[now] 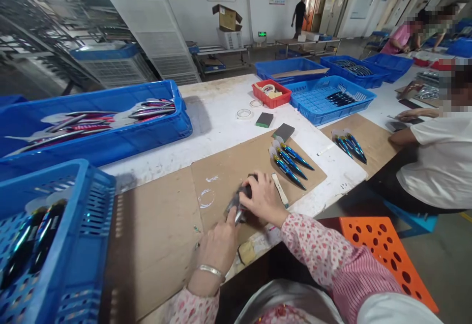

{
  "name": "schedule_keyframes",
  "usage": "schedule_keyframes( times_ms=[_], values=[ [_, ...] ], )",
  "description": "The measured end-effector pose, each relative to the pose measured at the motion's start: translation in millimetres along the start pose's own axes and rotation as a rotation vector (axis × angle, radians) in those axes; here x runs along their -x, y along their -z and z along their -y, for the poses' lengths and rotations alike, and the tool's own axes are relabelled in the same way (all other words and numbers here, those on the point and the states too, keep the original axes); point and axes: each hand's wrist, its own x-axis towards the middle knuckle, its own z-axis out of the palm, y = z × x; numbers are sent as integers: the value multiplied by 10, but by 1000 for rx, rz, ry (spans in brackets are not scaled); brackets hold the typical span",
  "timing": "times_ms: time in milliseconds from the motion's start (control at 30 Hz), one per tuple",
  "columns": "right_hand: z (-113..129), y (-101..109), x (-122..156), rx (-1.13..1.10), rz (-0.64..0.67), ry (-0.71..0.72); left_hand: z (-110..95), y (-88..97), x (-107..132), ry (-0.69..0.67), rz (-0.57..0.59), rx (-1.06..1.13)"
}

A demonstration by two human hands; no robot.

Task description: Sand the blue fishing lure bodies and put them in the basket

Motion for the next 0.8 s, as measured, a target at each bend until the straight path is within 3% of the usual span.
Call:
schedule_keyframes(
  times_ms=[133,300,467,600,800],
  values=[
    [-206,10,-177,43,-22,-2,46,1,-2,-25,-20,-11],
    [-357,161,-301,-13,108,201,157,-9,-64,-62,-95,-83],
    [-142,136,-347,40,245,327,222,-30,-157,-119,-13,-101],
    [128,-2,-419,31,242,446,209,-31,-135,-113,-26,-99],
    [7,157,-438,63,327,443,177,-14,-89,-104,-33,-82]
  ],
)
